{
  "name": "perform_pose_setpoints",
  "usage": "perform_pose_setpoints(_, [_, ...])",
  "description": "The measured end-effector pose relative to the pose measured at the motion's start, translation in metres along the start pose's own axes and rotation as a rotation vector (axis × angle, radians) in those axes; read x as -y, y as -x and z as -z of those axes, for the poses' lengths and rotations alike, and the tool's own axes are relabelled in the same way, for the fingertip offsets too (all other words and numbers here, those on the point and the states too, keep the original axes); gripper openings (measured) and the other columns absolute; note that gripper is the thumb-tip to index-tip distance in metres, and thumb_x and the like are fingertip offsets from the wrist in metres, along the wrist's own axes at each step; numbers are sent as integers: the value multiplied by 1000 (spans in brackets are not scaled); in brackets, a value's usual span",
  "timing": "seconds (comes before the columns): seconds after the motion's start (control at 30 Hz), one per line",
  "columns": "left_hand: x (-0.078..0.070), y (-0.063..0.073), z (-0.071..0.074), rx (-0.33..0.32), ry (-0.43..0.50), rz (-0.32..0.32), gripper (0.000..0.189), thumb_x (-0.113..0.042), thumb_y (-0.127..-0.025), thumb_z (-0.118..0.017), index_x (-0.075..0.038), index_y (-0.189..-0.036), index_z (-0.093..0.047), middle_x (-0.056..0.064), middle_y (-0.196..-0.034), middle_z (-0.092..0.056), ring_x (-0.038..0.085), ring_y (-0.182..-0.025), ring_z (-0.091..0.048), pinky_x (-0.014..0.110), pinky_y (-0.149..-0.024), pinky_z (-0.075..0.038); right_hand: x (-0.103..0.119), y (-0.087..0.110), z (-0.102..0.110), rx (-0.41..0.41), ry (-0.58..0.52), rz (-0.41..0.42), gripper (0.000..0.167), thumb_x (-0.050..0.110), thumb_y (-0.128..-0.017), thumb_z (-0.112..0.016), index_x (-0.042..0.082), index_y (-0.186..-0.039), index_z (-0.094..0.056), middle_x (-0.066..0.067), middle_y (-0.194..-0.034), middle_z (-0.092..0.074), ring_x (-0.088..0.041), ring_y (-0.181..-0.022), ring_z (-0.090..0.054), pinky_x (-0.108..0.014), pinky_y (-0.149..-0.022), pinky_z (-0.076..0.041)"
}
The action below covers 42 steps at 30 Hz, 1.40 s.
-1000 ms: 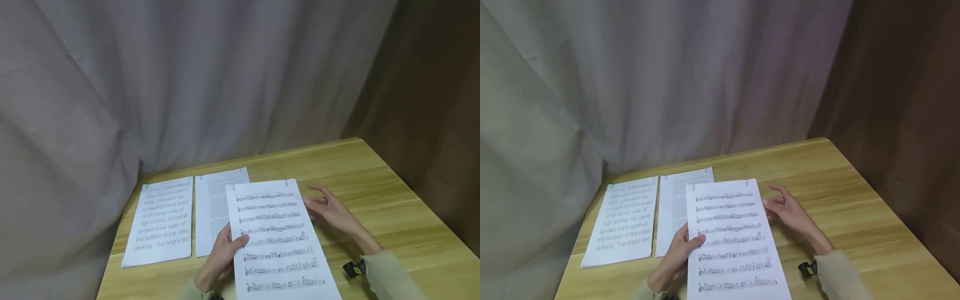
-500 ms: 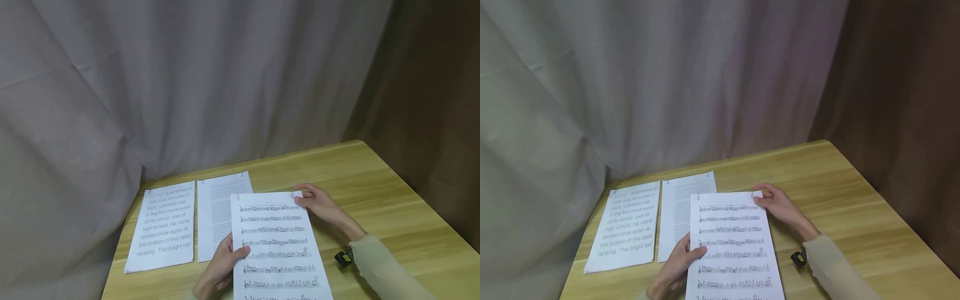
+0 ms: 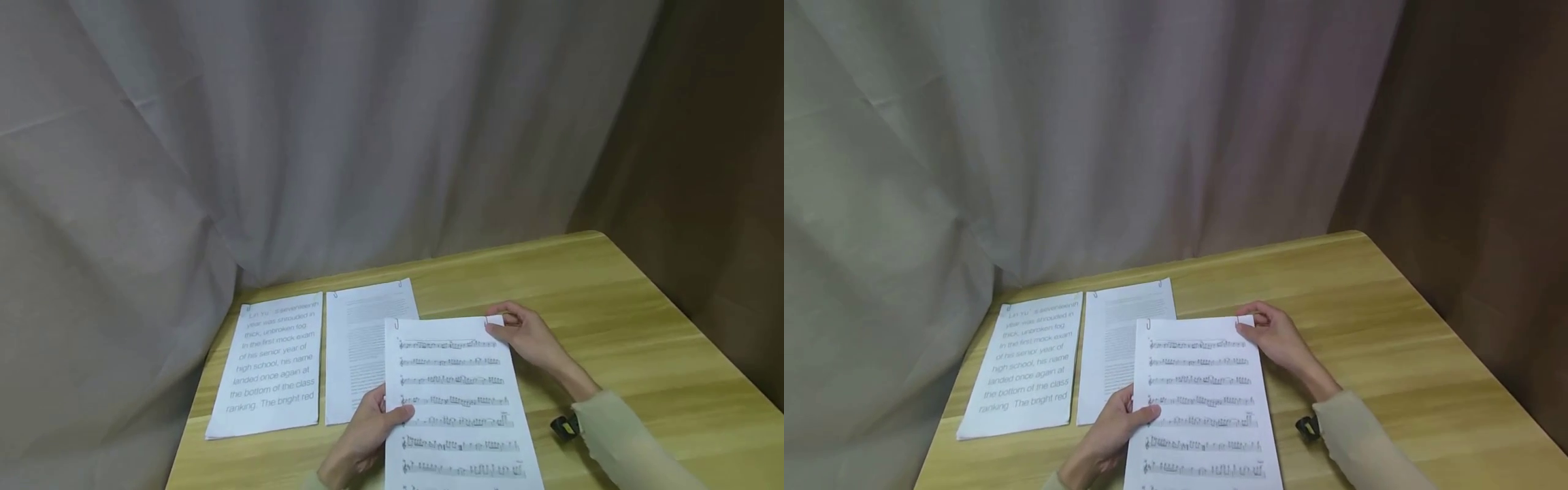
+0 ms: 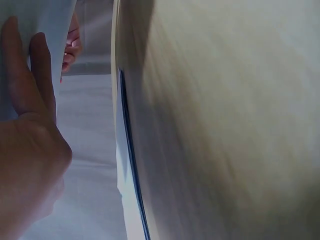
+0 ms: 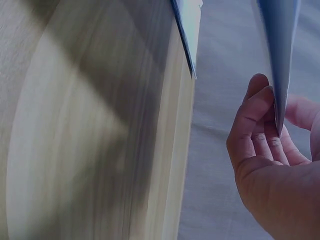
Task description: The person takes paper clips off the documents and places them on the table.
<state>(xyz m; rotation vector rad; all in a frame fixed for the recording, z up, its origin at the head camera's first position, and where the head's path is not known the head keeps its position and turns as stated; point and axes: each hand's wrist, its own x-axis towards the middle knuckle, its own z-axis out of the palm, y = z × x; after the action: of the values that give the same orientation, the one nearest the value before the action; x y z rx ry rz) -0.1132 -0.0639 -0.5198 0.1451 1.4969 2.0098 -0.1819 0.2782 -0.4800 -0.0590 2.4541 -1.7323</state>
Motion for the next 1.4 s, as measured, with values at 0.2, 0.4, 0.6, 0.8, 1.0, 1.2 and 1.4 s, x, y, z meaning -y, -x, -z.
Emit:
perform_pose_setpoints(0.2, [0, 0, 1, -1, -19, -3, 48, -3, -102, -65, -3, -150, -57, 18, -136, -77, 26, -111, -82, 40, -94, -68, 0, 3, -2, -8, -34, 30, 36, 19, -107, -72, -1, -136, -65, -17, -107, -83, -15, -82, -78, -25, -69, -59])
perform_pose_setpoints(0.4, [-1, 2, 1, -1, -29, 15, 46, -4, -103, -66, -1, -148, -58, 19, -135, -77, 26, -110, -83, 39, -93, -68, 2, 5, -3, -34, -35, 38, 35, 15, -105, -73, -4, -133, -65, -21, -105, -81, -13, -78, -77, -26, -66, -60])
perform_pose_setpoints(0.6, [-2, 3, -1, -4, -45, 25, 44, -6, -102, -68, 1, -144, -62, 20, -133, -78, 27, -111, -83, 39, -94, -67, 2, 5, -3, -33, -43, 21, 36, 15, -106, -71, -4, -135, -65, -22, -108, -81, -15, -78, -79, -28, -65, -63])
perform_pose_setpoints(0.8, [-7, 2, 0, -52, -105, 26, 40, -6, -99, -72, 3, -138, -66, 21, -124, -81, 27, -104, -84, 38, -89, -69, 4, 5, -4, -52, -29, 19, 34, 16, -106, -71, -2, -135, -66, -21, -109, -81, -16, -78, -79, -29, -64, -63])
perform_pose_setpoints(1.0, [-12, 0, 1, -133, -180, 26, 33, -7, -98, -75, 4, -128, -71, 21, -113, -83, 29, -95, -85, 37, -82, -70, 6, 4, -5, -88, -35, 19, 30, 12, -104, -72, -3, -130, -67, -17, -99, -80, -15, -73, -77, -28, -61, -61])
perform_pose_setpoints(1.2, [-12, -1, -2, -130, -191, 15, 33, -5, -97, -76, 4, -128, -72, 22, -112, -83, 30, -96, -85, 38, -82, -70, 5, 3, -7, -135, -37, 7, 26, 7, -102, -71, -4, -126, -68, -6, -89, -78, -14, -68, -75, -28, -59, -61])
perform_pose_setpoints(1.4, [-10, -1, -4, -127, -214, -2, 33, -3, -97, -75, 5, -128, -72, 24, -112, -82, 32, -95, -85, 37, -80, -70, 1, 5, -7, -160, -28, -5, 25, 6, -101, -72, -4, -124, -68, -2, -84, -76, -13, -66, -73, -27, -58, -60])
